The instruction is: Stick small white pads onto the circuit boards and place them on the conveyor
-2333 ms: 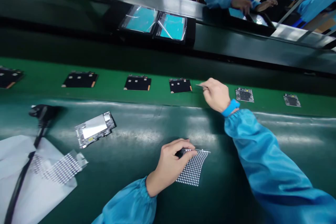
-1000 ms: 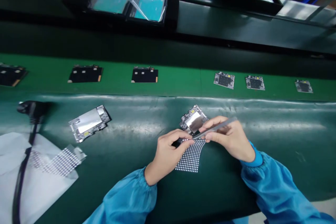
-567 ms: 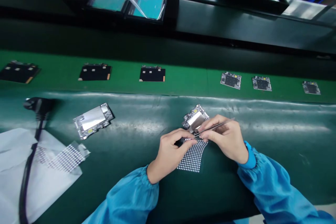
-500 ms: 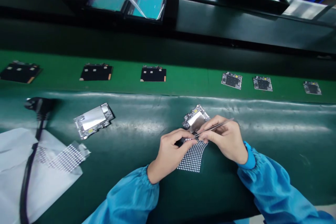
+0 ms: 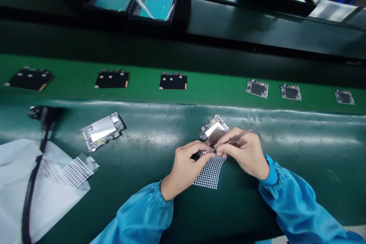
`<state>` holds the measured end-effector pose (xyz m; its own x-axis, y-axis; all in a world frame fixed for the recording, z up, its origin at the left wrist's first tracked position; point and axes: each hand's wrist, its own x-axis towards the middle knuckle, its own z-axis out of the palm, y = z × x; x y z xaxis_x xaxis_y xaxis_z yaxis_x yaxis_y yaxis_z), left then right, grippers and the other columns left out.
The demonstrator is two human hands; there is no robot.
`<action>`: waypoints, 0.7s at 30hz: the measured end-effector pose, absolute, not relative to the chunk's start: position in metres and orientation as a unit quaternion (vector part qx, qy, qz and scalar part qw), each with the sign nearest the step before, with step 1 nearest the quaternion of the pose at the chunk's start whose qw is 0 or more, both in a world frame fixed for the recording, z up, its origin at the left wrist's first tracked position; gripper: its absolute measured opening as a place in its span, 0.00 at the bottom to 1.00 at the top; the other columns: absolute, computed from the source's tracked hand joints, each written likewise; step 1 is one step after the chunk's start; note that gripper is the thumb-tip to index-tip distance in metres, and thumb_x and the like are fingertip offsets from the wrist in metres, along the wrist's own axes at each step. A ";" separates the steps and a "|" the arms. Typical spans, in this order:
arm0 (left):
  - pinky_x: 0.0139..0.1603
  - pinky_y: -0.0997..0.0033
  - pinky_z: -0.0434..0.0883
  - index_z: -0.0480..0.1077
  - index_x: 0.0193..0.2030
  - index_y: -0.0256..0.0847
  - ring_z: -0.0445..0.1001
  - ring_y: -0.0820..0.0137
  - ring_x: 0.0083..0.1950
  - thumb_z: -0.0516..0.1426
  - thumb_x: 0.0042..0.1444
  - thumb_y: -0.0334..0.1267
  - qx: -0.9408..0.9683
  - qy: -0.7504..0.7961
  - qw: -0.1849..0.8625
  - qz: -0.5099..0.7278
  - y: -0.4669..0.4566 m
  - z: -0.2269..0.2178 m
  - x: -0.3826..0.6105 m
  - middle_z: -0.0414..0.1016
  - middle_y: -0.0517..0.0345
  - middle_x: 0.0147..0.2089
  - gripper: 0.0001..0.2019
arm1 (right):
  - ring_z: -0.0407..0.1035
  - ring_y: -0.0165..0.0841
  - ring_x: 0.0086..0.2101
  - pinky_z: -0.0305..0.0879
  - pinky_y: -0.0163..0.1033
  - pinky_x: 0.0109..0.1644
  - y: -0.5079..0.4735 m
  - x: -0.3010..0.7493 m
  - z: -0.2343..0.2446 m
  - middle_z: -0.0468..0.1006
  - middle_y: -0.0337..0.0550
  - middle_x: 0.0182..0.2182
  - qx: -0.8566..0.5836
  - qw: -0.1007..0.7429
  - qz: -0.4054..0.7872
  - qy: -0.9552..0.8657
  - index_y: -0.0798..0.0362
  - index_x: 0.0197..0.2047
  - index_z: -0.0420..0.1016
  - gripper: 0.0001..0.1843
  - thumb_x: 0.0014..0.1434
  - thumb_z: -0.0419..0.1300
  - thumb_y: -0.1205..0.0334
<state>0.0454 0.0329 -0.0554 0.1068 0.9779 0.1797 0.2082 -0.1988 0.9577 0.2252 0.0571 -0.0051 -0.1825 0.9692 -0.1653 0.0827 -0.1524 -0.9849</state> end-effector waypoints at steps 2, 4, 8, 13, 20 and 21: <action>0.35 0.73 0.78 0.80 0.32 0.41 0.82 0.68 0.33 0.67 0.55 0.32 0.617 0.481 0.416 0.464 0.032 -0.056 0.045 0.84 0.58 0.31 0.02 | 0.75 0.30 0.21 0.75 0.35 0.24 0.057 0.226 -0.005 0.81 0.40 0.22 -0.502 0.400 0.571 -0.512 0.53 0.29 0.82 0.06 0.54 0.72 0.62; 0.36 0.72 0.78 0.80 0.32 0.41 0.83 0.68 0.33 0.67 0.55 0.32 0.618 0.483 0.414 0.462 0.032 -0.056 0.045 0.84 0.58 0.32 0.02 | 0.76 0.31 0.21 0.76 0.35 0.25 0.058 0.228 -0.005 0.81 0.40 0.22 -0.501 0.408 0.572 -0.505 0.53 0.29 0.81 0.06 0.54 0.72 0.61; 0.37 0.70 0.79 0.80 0.32 0.41 0.83 0.66 0.34 0.67 0.56 0.34 0.619 0.488 0.413 0.456 0.032 -0.056 0.045 0.85 0.56 0.32 0.02 | 0.75 0.31 0.21 0.77 0.36 0.25 0.060 0.232 -0.002 0.81 0.41 0.23 -0.513 0.403 0.548 -0.523 0.52 0.27 0.82 0.07 0.54 0.72 0.60; 0.36 0.70 0.79 0.80 0.31 0.42 0.83 0.67 0.33 0.67 0.55 0.34 0.618 0.486 0.414 0.459 0.033 -0.055 0.046 0.84 0.57 0.31 0.03 | 0.74 0.29 0.21 0.75 0.35 0.23 0.059 0.231 -0.001 0.83 0.43 0.28 -0.510 0.385 0.531 -0.556 0.50 0.22 0.82 0.11 0.54 0.71 0.61; 0.35 0.70 0.79 0.79 0.31 0.41 0.82 0.68 0.32 0.66 0.56 0.35 0.621 0.487 0.414 0.454 0.033 -0.056 0.046 0.84 0.57 0.31 0.04 | 0.74 0.30 0.20 0.74 0.35 0.22 0.058 0.226 -0.002 0.82 0.42 0.25 -0.517 0.383 0.548 -0.535 0.52 0.26 0.82 0.09 0.54 0.72 0.59; 0.35 0.70 0.79 0.79 0.31 0.41 0.82 0.68 0.32 0.66 0.56 0.35 0.621 0.486 0.413 0.455 0.033 -0.056 0.046 0.84 0.57 0.31 0.03 | 0.74 0.30 0.20 0.74 0.35 0.22 0.058 0.226 -0.002 0.82 0.42 0.25 -0.515 0.385 0.550 -0.534 0.52 0.26 0.82 0.09 0.54 0.72 0.59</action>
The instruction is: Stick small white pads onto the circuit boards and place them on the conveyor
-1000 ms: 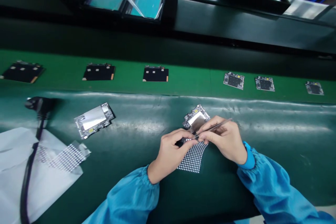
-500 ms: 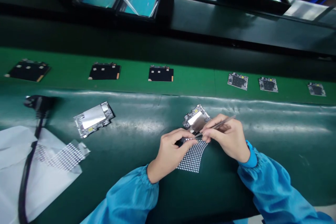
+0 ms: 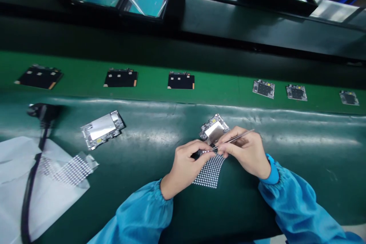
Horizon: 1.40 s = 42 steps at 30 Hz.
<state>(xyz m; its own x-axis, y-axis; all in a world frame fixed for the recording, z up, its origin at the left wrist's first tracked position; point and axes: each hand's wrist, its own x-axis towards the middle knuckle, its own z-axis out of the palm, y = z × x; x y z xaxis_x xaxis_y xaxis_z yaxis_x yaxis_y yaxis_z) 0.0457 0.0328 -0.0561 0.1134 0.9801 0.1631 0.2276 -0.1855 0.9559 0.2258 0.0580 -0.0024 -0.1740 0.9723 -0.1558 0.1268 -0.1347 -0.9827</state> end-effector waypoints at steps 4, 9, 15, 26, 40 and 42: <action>0.35 0.71 0.79 0.80 0.31 0.41 0.83 0.67 0.33 0.67 0.55 0.33 0.619 0.484 0.415 0.458 0.033 -0.056 0.045 0.84 0.56 0.32 0.03 | 0.75 0.30 0.20 0.75 0.35 0.23 0.057 0.227 -0.002 0.81 0.40 0.21 -0.503 0.398 0.569 -0.514 0.53 0.28 0.81 0.07 0.54 0.72 0.60; 0.38 0.68 0.80 0.80 0.31 0.42 0.84 0.64 0.36 0.67 0.55 0.34 0.619 0.491 0.417 0.449 0.031 -0.056 0.045 0.84 0.57 0.31 0.02 | 0.74 0.31 0.19 0.75 0.37 0.24 0.070 0.232 -0.006 0.81 0.40 0.20 -0.534 0.423 0.536 -0.499 0.53 0.29 0.79 0.08 0.54 0.71 0.59; 0.40 0.67 0.80 0.80 0.31 0.42 0.84 0.64 0.37 0.67 0.55 0.33 0.627 0.482 0.411 0.453 0.029 -0.057 0.046 0.84 0.57 0.31 0.02 | 0.75 0.31 0.21 0.75 0.37 0.25 0.092 0.225 -0.022 0.79 0.39 0.19 -0.564 0.393 0.506 -0.521 0.53 0.28 0.77 0.10 0.54 0.70 0.58; 0.40 0.67 0.79 0.80 0.32 0.42 0.83 0.65 0.37 0.67 0.55 0.32 0.632 0.474 0.410 0.455 0.028 -0.057 0.046 0.84 0.58 0.32 0.02 | 0.73 0.31 0.20 0.74 0.37 0.24 0.099 0.211 -0.040 0.77 0.36 0.19 -0.560 0.386 0.531 -0.506 0.52 0.32 0.73 0.11 0.52 0.71 0.58; 0.40 0.72 0.77 0.79 0.32 0.41 0.83 0.68 0.36 0.67 0.55 0.29 0.643 0.463 0.394 0.465 0.029 -0.059 0.047 0.83 0.60 0.32 0.04 | 0.76 0.32 0.29 0.73 0.37 0.32 0.087 0.211 -0.044 0.82 0.41 0.30 -0.517 0.391 0.376 -0.662 0.51 0.30 0.80 0.07 0.59 0.69 0.61; 0.40 0.72 0.77 0.79 0.32 0.41 0.82 0.68 0.36 0.67 0.55 0.29 0.644 0.462 0.394 0.465 0.029 -0.059 0.046 0.83 0.60 0.32 0.04 | 0.77 0.33 0.32 0.74 0.39 0.35 0.084 0.212 -0.044 0.83 0.41 0.30 -0.497 0.399 0.355 -0.684 0.51 0.31 0.80 0.06 0.60 0.68 0.61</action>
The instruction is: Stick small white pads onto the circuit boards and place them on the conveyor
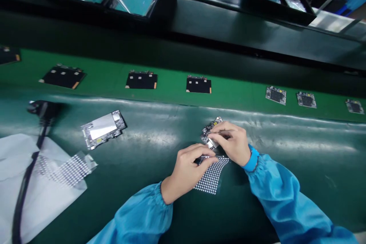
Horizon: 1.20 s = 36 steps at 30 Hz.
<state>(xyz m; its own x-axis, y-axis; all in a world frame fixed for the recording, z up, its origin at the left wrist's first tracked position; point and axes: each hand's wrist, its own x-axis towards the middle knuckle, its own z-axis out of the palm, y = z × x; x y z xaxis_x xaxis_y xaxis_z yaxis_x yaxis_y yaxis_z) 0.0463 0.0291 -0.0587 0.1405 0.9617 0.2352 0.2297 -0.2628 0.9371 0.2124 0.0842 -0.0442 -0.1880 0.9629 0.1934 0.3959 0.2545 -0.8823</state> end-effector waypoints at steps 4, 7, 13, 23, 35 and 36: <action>0.39 0.72 0.77 0.79 0.33 0.41 0.82 0.69 0.35 0.67 0.55 0.29 0.643 0.462 0.399 0.462 0.029 -0.058 0.045 0.83 0.61 0.32 0.04 | 0.77 0.33 0.31 0.75 0.38 0.33 0.083 0.216 -0.048 0.83 0.41 0.30 -0.494 0.417 0.377 -0.664 0.51 0.31 0.81 0.05 0.58 0.70 0.61; 0.40 0.73 0.77 0.79 0.32 0.41 0.82 0.70 0.35 0.67 0.55 0.29 0.643 0.463 0.400 0.462 0.029 -0.058 0.045 0.83 0.61 0.32 0.04 | 0.77 0.33 0.30 0.74 0.37 0.31 0.084 0.217 -0.051 0.82 0.41 0.30 -0.503 0.416 0.402 -0.642 0.51 0.31 0.81 0.05 0.58 0.71 0.62; 0.38 0.73 0.77 0.79 0.33 0.41 0.83 0.68 0.35 0.67 0.54 0.29 0.643 0.468 0.395 0.460 0.029 -0.059 0.046 0.83 0.60 0.32 0.04 | 0.77 0.32 0.29 0.73 0.36 0.29 0.085 0.214 -0.052 0.82 0.40 0.29 -0.505 0.415 0.394 -0.646 0.52 0.31 0.81 0.05 0.59 0.70 0.63; 0.40 0.71 0.78 0.80 0.33 0.42 0.83 0.67 0.37 0.68 0.54 0.29 0.647 0.468 0.391 0.458 0.028 -0.062 0.045 0.84 0.60 0.33 0.04 | 0.78 0.35 0.34 0.76 0.43 0.40 0.082 0.214 -0.051 0.82 0.43 0.32 -0.409 0.443 0.311 -0.735 0.50 0.36 0.80 0.02 0.61 0.68 0.64; 0.39 0.71 0.78 0.79 0.33 0.43 0.83 0.67 0.36 0.68 0.54 0.30 0.644 0.469 0.396 0.456 0.028 -0.061 0.045 0.83 0.60 0.32 0.04 | 0.79 0.35 0.33 0.77 0.42 0.39 0.084 0.215 -0.056 0.83 0.41 0.30 -0.436 0.447 0.319 -0.713 0.50 0.34 0.81 0.03 0.61 0.69 0.63; 0.39 0.71 0.78 0.79 0.33 0.43 0.83 0.67 0.36 0.68 0.54 0.30 0.644 0.469 0.396 0.457 0.028 -0.062 0.045 0.83 0.60 0.32 0.04 | 0.79 0.35 0.33 0.77 0.42 0.39 0.084 0.215 -0.055 0.83 0.41 0.30 -0.440 0.445 0.321 -0.711 0.50 0.34 0.81 0.04 0.61 0.69 0.62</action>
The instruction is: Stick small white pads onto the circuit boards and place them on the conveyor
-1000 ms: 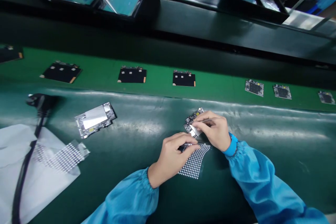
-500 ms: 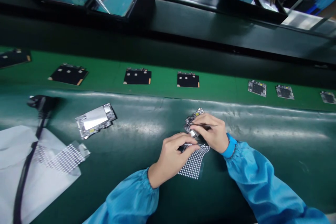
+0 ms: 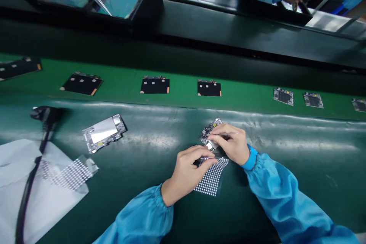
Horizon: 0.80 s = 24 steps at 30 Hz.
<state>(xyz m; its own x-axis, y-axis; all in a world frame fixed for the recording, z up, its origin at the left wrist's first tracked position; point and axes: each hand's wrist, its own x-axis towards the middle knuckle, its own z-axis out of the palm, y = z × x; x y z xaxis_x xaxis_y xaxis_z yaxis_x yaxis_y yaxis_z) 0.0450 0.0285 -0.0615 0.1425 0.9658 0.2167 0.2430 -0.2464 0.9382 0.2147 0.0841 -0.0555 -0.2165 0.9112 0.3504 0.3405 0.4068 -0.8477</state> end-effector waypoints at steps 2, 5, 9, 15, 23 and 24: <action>0.39 0.71 0.78 0.80 0.33 0.42 0.83 0.67 0.36 0.68 0.55 0.30 0.644 0.470 0.395 0.457 0.029 -0.061 0.045 0.83 0.60 0.32 0.04 | 0.79 0.35 0.33 0.77 0.41 0.38 0.085 0.214 -0.054 0.83 0.41 0.30 -0.449 0.436 0.326 -0.708 0.50 0.33 0.81 0.05 0.61 0.68 0.61; 0.38 0.70 0.79 0.80 0.32 0.42 0.83 0.66 0.36 0.67 0.55 0.31 0.643 0.473 0.393 0.457 0.029 -0.060 0.045 0.84 0.59 0.32 0.03 | 0.79 0.34 0.33 0.76 0.40 0.38 0.087 0.218 -0.046 0.83 0.41 0.31 -0.461 0.422 0.337 -0.704 0.51 0.33 0.79 0.05 0.61 0.68 0.61; 0.39 0.69 0.80 0.80 0.32 0.42 0.84 0.65 0.37 0.67 0.55 0.32 0.647 0.469 0.393 0.456 0.029 -0.058 0.045 0.84 0.58 0.31 0.03 | 0.79 0.37 0.45 0.76 0.49 0.51 0.086 0.237 -0.032 0.84 0.44 0.41 -0.425 0.388 0.336 -0.746 0.50 0.41 0.77 0.08 0.67 0.56 0.67; 0.44 0.66 0.81 0.79 0.32 0.44 0.85 0.64 0.38 0.67 0.55 0.31 0.657 0.459 0.371 0.468 0.029 -0.062 0.043 0.84 0.60 0.31 0.04 | 0.63 0.43 0.66 0.57 0.64 0.70 0.081 0.288 -0.040 0.74 0.52 0.62 -0.374 0.182 0.179 -0.892 0.53 0.58 0.73 0.24 0.59 0.54 0.75; 0.44 0.67 0.81 0.79 0.30 0.44 0.85 0.63 0.39 0.66 0.54 0.30 0.663 0.462 0.364 0.462 0.031 -0.060 0.044 0.84 0.62 0.29 0.05 | 0.71 0.47 0.57 0.65 0.56 0.64 0.179 0.347 -0.043 0.79 0.55 0.54 -0.535 0.158 0.023 -0.830 0.57 0.51 0.78 0.23 0.57 0.52 0.76; 0.44 0.68 0.81 0.79 0.30 0.44 0.85 0.63 0.39 0.66 0.54 0.30 0.665 0.463 0.361 0.462 0.031 -0.060 0.044 0.84 0.62 0.29 0.05 | 0.72 0.47 0.55 0.68 0.53 0.61 0.187 0.335 -0.040 0.80 0.54 0.51 -0.546 0.157 0.014 -0.823 0.56 0.49 0.79 0.21 0.58 0.51 0.75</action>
<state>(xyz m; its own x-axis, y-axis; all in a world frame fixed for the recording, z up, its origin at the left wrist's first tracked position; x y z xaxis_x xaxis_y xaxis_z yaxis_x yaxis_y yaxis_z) 0.0441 0.0314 -0.0598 0.1448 0.9492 0.2793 0.2829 -0.3102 0.9076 0.3345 0.1874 -0.0402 -0.3541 0.9033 0.2422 0.8945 0.4027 -0.1943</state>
